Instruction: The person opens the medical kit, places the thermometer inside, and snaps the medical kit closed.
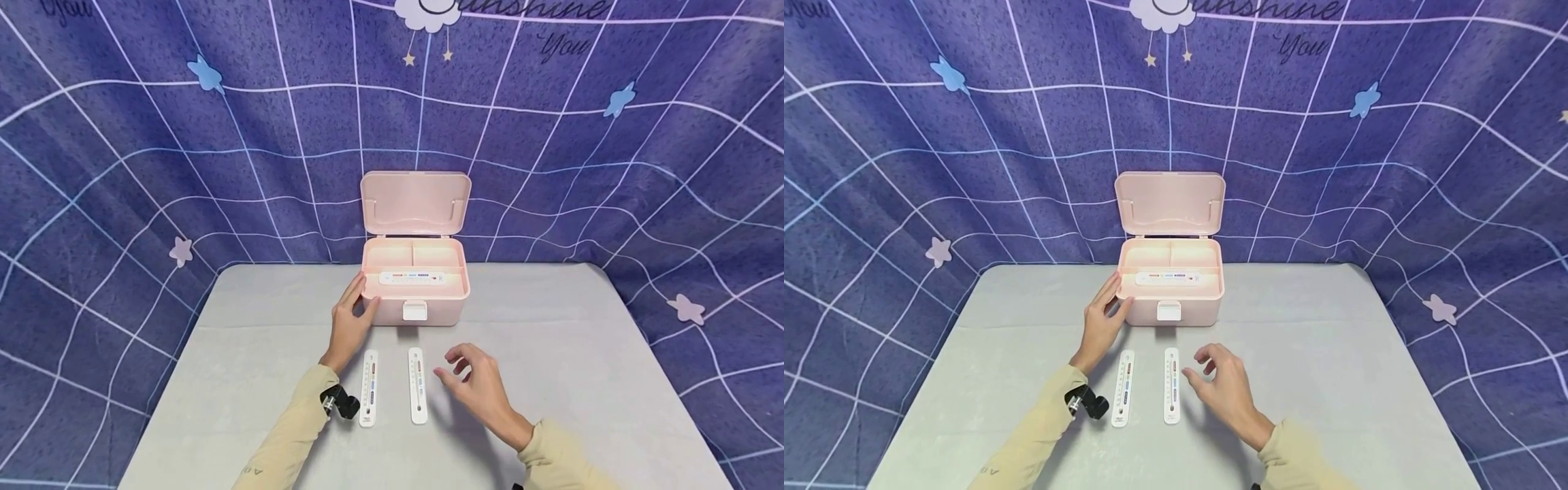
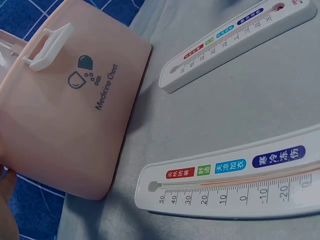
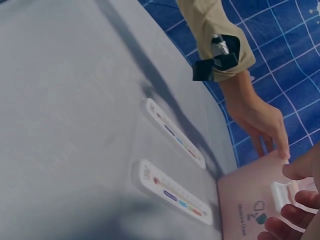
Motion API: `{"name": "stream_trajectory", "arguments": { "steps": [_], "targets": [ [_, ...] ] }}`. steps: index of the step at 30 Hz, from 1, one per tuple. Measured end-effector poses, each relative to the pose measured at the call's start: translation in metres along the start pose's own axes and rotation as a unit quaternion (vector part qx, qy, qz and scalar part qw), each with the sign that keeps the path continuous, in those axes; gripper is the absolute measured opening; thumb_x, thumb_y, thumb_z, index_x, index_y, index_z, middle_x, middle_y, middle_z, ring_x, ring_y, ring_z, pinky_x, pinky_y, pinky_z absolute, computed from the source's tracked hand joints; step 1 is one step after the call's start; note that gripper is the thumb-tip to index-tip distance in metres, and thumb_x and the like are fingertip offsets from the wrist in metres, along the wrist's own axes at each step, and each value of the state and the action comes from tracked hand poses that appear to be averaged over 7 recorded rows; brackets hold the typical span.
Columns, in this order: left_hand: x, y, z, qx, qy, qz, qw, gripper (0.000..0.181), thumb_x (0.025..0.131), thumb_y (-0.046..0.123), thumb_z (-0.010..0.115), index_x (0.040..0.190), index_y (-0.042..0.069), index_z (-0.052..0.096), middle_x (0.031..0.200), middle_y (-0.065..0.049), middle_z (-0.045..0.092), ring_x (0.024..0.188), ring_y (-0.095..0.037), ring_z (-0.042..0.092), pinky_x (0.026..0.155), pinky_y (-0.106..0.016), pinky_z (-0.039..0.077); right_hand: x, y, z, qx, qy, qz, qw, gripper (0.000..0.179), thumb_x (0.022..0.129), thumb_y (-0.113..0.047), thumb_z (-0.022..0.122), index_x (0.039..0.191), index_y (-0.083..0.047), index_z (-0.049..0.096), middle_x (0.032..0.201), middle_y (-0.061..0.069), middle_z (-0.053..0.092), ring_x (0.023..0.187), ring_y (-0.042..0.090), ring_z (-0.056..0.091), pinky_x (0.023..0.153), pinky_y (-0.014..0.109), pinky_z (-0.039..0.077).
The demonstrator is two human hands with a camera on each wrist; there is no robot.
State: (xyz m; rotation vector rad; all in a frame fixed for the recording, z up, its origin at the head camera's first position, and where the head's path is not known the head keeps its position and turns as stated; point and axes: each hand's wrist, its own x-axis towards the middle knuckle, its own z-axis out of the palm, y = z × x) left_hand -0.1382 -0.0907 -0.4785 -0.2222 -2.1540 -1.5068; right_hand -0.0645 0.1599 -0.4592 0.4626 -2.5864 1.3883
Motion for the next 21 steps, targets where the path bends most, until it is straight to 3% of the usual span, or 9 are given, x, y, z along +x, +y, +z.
{"name": "stream_trajectory", "arguments": {
  "steps": [10, 21],
  "targets": [
    [0.001, 0.002, -0.001, 0.005, 0.007, 0.004, 1.0, 0.05, 0.084, -0.001, 0.069, 0.128, -0.015, 0.049, 0.136, -0.028, 0.046, 0.124, -0.043, 0.044, 0.1, -0.044, 0.042, -0.014, 0.0, 0.011, 0.016, -0.002, 0.026, 0.9995, 0.027, 0.069, -0.01, 0.084, 0.08, -0.017, 0.061, 0.078, -0.007, 0.06, 0.061, 0.017, 0.06, 0.046, 0.021, 0.051],
    [0.0, 0.002, -0.001, 0.003, 0.007, 0.014, 0.9999, 0.05, 0.083, -0.004, 0.069, 0.127, -0.016, 0.049, 0.135, -0.03, 0.045, 0.123, -0.045, 0.044, 0.099, -0.048, 0.042, -0.032, 0.005, 0.029, 0.02, -0.007, 0.041, 0.9989, 0.033, 0.065, -0.005, 0.086, 0.087, -0.014, 0.062, 0.079, -0.005, 0.059, 0.063, 0.019, 0.06, 0.051, 0.028, 0.054]
  ]
}}
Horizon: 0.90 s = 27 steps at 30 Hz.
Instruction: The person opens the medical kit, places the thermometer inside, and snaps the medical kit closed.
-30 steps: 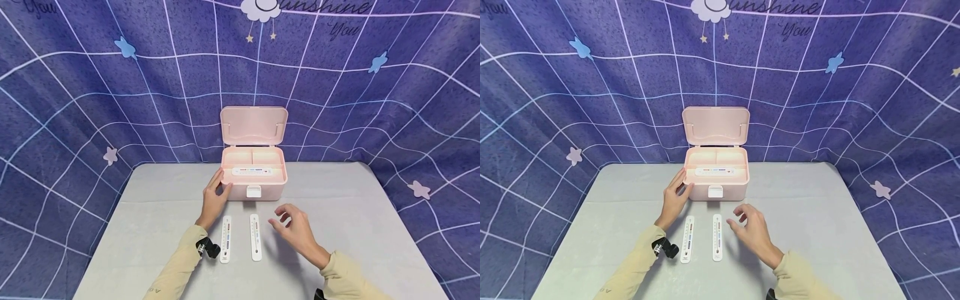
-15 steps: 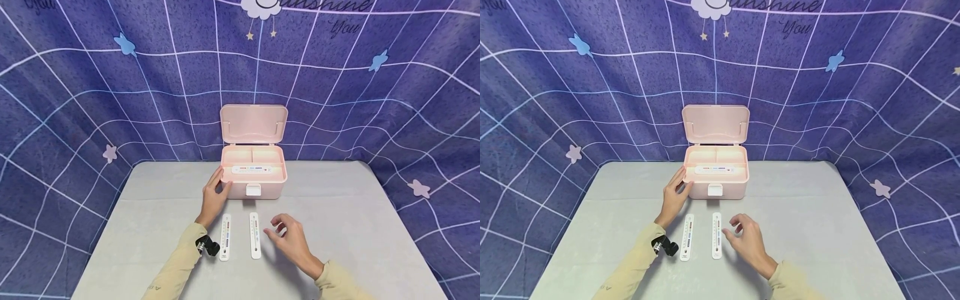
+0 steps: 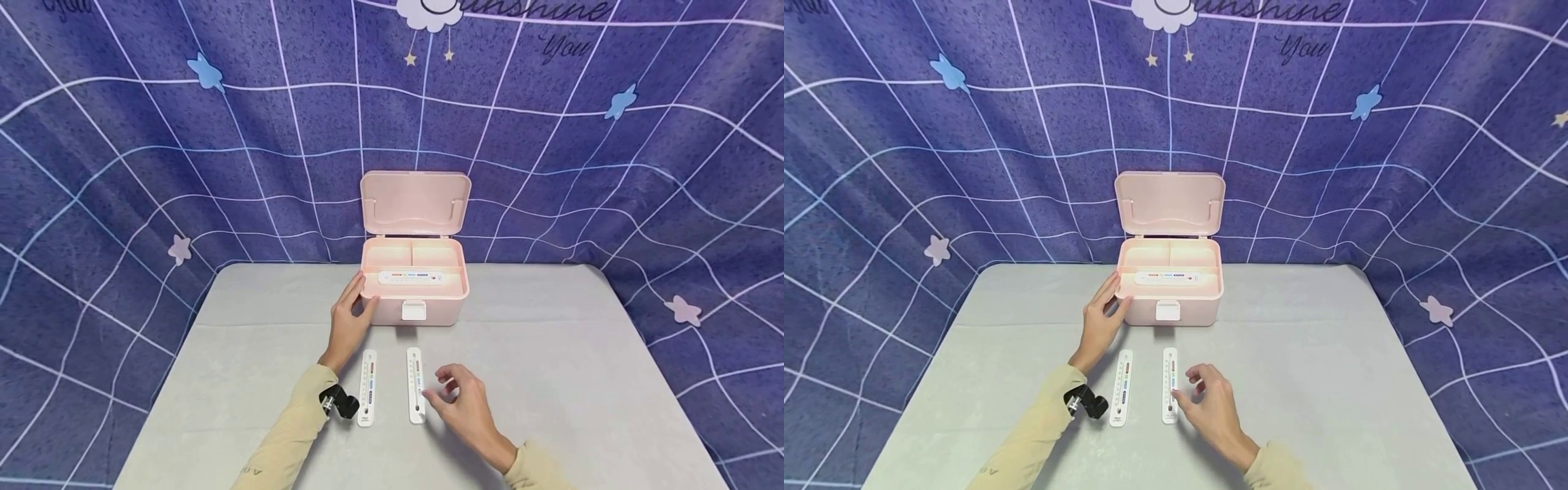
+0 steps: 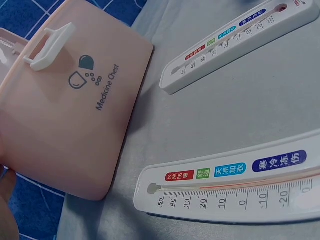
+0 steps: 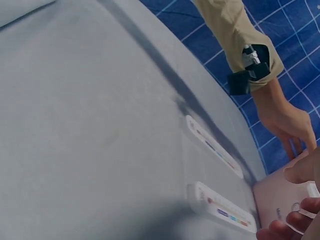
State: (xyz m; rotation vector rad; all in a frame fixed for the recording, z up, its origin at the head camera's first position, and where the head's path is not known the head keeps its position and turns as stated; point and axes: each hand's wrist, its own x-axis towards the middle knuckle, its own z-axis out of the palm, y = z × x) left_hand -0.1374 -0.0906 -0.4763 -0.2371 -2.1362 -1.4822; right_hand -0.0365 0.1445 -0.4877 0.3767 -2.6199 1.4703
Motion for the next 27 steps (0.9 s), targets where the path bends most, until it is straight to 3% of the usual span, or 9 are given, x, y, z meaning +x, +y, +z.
{"name": "stream_trajectory", "arguments": {
  "steps": [9, 17, 27],
  "targets": [
    [0.0, -0.003, 0.0, -0.009, -0.006, -0.003, 0.9999, 0.05, 0.084, -0.001, 0.068, 0.129, -0.014, 0.049, 0.137, -0.028, 0.045, 0.125, -0.042, 0.044, 0.1, -0.043, 0.042, -0.013, 0.006, 0.016, 0.008, -0.003, 0.029, 0.9995, 0.038, 0.064, -0.005, 0.086, 0.093, -0.005, 0.061, 0.082, 0.009, 0.06, 0.062, 0.022, 0.059, 0.055, 0.03, 0.052],
    [0.0, -0.004, 0.0, -0.001, 0.0, -0.006, 1.0, 0.049, 0.084, 0.0, 0.069, 0.127, -0.015, 0.05, 0.136, -0.028, 0.046, 0.124, -0.042, 0.045, 0.101, -0.042, 0.041, -0.022, 0.013, 0.027, -0.003, -0.017, 0.068, 0.9975, 0.04, 0.063, -0.007, 0.086, 0.094, -0.002, 0.061, 0.081, 0.007, 0.058, 0.063, 0.019, 0.056, 0.053, 0.018, 0.045],
    [0.0, -0.002, 0.0, -0.006, -0.001, -0.012, 0.9999, 0.049, 0.084, -0.001, 0.069, 0.127, -0.015, 0.05, 0.136, -0.027, 0.047, 0.123, -0.042, 0.045, 0.1, -0.044, 0.042, -0.033, 0.021, 0.041, -0.052, -0.01, 0.074, 0.9958, 0.044, 0.06, -0.009, 0.088, 0.093, -0.002, 0.06, 0.081, 0.004, 0.055, 0.064, 0.012, 0.05, 0.054, 0.018, 0.041]
  ]
}}
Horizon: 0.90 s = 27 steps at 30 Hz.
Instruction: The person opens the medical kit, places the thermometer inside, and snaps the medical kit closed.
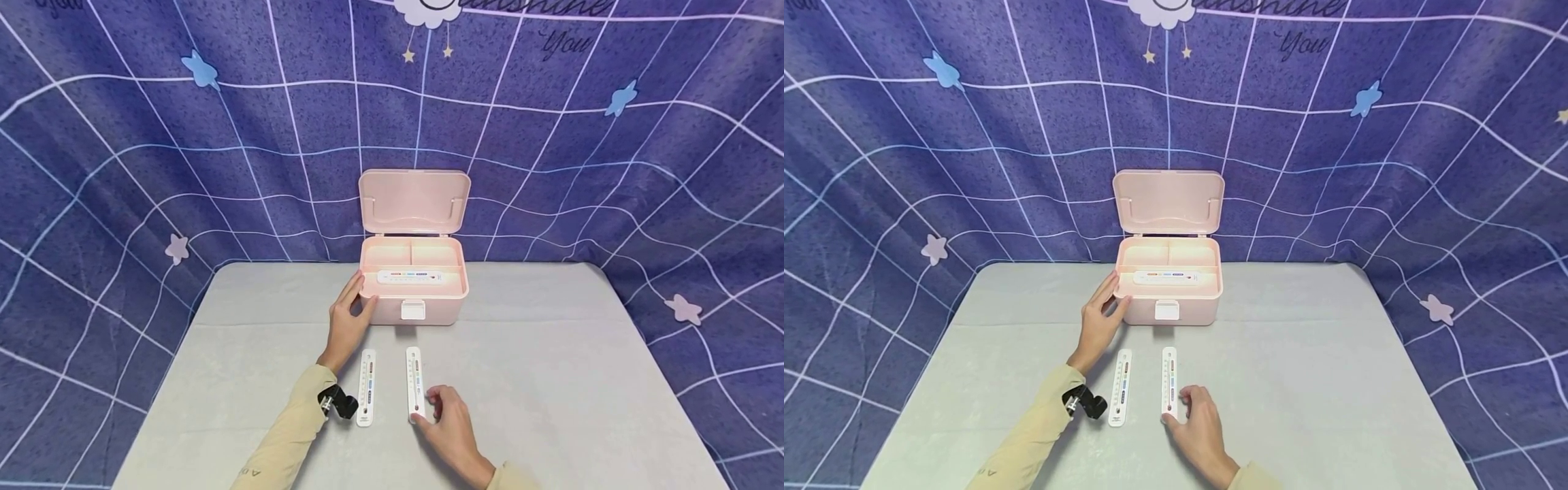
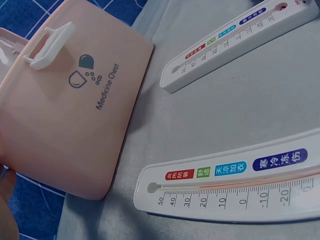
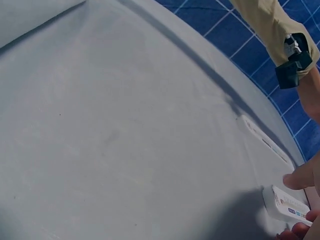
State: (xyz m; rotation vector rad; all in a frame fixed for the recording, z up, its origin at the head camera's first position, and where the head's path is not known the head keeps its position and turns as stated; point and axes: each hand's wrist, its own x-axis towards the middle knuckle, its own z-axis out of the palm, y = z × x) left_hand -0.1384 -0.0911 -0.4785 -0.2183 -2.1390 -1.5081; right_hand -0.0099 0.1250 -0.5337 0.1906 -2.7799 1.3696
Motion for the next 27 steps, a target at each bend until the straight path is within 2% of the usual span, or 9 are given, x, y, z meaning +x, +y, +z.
{"name": "stream_trajectory", "arguments": {
  "steps": [9, 19, 27],
  "targets": [
    [-0.001, 0.0, 0.001, -0.003, 0.001, -0.003, 1.0, 0.05, 0.084, 0.0, 0.07, 0.127, -0.014, 0.05, 0.136, -0.026, 0.047, 0.125, -0.04, 0.045, 0.102, -0.04, 0.04, -0.004, 0.0, 0.005, -0.065, -0.01, -0.036, 0.9972, 0.05, 0.059, -0.015, 0.089, 0.097, 0.001, 0.062, 0.085, 0.003, 0.058, 0.072, 0.012, 0.053, 0.059, 0.022, 0.048],
    [0.0, 0.002, 0.003, 0.008, 0.01, 0.003, 0.9999, 0.049, 0.082, -0.004, 0.069, 0.125, -0.016, 0.051, 0.133, -0.029, 0.048, 0.123, -0.044, 0.045, 0.104, -0.043, 0.038, -0.002, -0.001, 0.009, -0.076, -0.028, -0.03, 0.9963, 0.051, 0.06, -0.022, 0.088, 0.096, 0.001, 0.063, 0.083, 0.003, 0.056, 0.069, 0.011, 0.053, 0.058, 0.023, 0.048],
    [0.0, 0.002, 0.002, 0.001, 0.005, 0.0, 1.0, 0.049, 0.083, -0.002, 0.07, 0.126, -0.016, 0.05, 0.135, -0.028, 0.047, 0.124, -0.042, 0.045, 0.103, -0.041, 0.039, 0.004, -0.002, 0.011, -0.097, -0.026, -0.02, 0.9947, 0.038, 0.061, -0.01, 0.081, 0.092, 0.004, 0.065, 0.075, 0.001, 0.053, 0.061, 0.007, 0.049, 0.05, 0.019, 0.044]
  ]
}}
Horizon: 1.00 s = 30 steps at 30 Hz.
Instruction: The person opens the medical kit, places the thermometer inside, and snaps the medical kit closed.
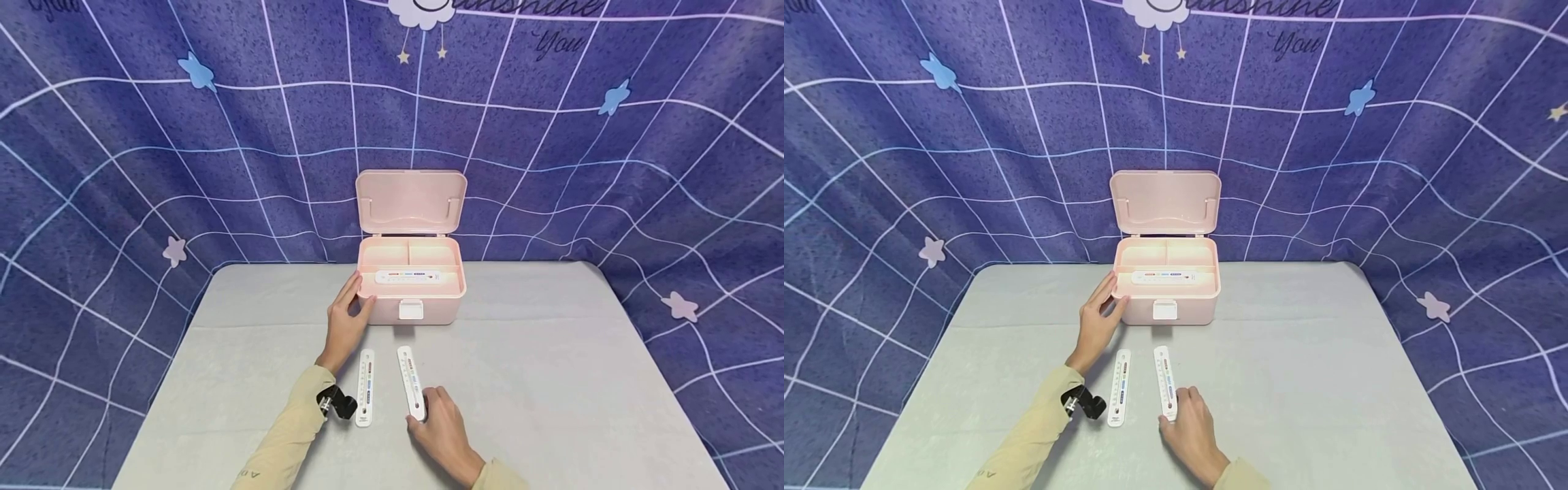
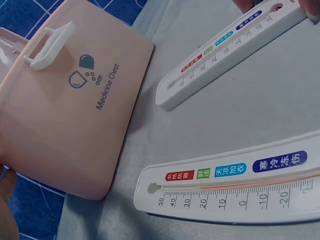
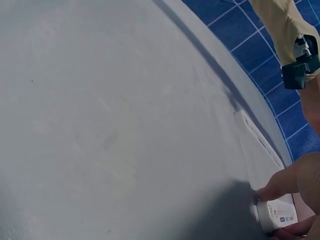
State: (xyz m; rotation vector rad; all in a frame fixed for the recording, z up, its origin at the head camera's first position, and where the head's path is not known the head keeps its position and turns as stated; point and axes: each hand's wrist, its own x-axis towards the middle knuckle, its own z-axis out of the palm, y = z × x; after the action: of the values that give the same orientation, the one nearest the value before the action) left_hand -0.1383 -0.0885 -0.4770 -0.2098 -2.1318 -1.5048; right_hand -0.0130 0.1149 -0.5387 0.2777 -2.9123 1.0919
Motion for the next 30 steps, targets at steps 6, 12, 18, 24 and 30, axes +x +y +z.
{"name": "stream_trajectory", "arguments": {
  "steps": [6, 12, 18, 24, 30],
  "targets": [
    [0.0, 0.001, 0.0, -0.001, -0.003, -0.001, 1.0, 0.049, 0.083, -0.002, 0.069, 0.126, -0.016, 0.05, 0.135, -0.028, 0.047, 0.124, -0.042, 0.045, 0.102, -0.041, 0.04, 0.001, 0.002, -0.006, -0.014, 0.001, -0.015, 0.9998, 0.031, 0.057, -0.003, 0.072, 0.086, 0.004, 0.065, 0.075, 0.003, 0.054, 0.061, 0.008, 0.051, 0.049, 0.019, 0.046],
    [0.0, 0.0, -0.001, -0.01, -0.004, -0.004, 0.9999, 0.049, 0.084, -0.002, 0.069, 0.127, -0.015, 0.05, 0.135, -0.028, 0.046, 0.124, -0.043, 0.044, 0.102, -0.043, 0.039, 0.006, 0.008, -0.017, -0.004, 0.006, -0.031, 0.9995, 0.03, 0.053, -0.002, 0.07, 0.083, 0.002, 0.066, 0.075, 0.001, 0.053, 0.061, 0.008, 0.049, 0.05, 0.018, 0.044],
    [-0.001, -0.001, -0.001, -0.017, -0.007, -0.009, 0.9998, 0.049, 0.084, -0.001, 0.069, 0.127, -0.015, 0.05, 0.136, -0.028, 0.045, 0.125, -0.041, 0.044, 0.101, -0.043, 0.041, 0.012, 0.016, -0.024, 0.005, 0.008, -0.044, 0.999, 0.029, 0.051, -0.003, 0.071, 0.08, 0.001, 0.066, 0.072, -0.001, 0.051, 0.059, 0.007, 0.045, 0.049, 0.017, 0.042],
    [-0.001, -0.002, -0.001, -0.018, -0.006, -0.01, 0.9998, 0.049, 0.084, -0.001, 0.069, 0.127, -0.015, 0.05, 0.136, -0.028, 0.045, 0.125, -0.042, 0.044, 0.101, -0.043, 0.04, 0.016, 0.02, -0.03, 0.012, -0.007, -0.051, 0.9986, 0.029, 0.053, -0.001, 0.07, 0.081, 0.001, 0.066, 0.074, 0.0, 0.053, 0.062, 0.009, 0.048, 0.051, 0.016, 0.042],
    [0.0, -0.001, -0.001, -0.005, -0.006, -0.005, 1.0, 0.049, 0.084, -0.003, 0.068, 0.127, -0.016, 0.05, 0.135, -0.029, 0.046, 0.123, -0.044, 0.045, 0.1, -0.045, 0.041, 0.02, 0.022, -0.038, 0.012, -0.024, -0.047, 0.9985, 0.031, 0.055, -0.002, 0.069, 0.085, 0.001, 0.068, 0.077, 0.0, 0.053, 0.063, 0.008, 0.048, 0.052, 0.016, 0.042]
  ]
}}
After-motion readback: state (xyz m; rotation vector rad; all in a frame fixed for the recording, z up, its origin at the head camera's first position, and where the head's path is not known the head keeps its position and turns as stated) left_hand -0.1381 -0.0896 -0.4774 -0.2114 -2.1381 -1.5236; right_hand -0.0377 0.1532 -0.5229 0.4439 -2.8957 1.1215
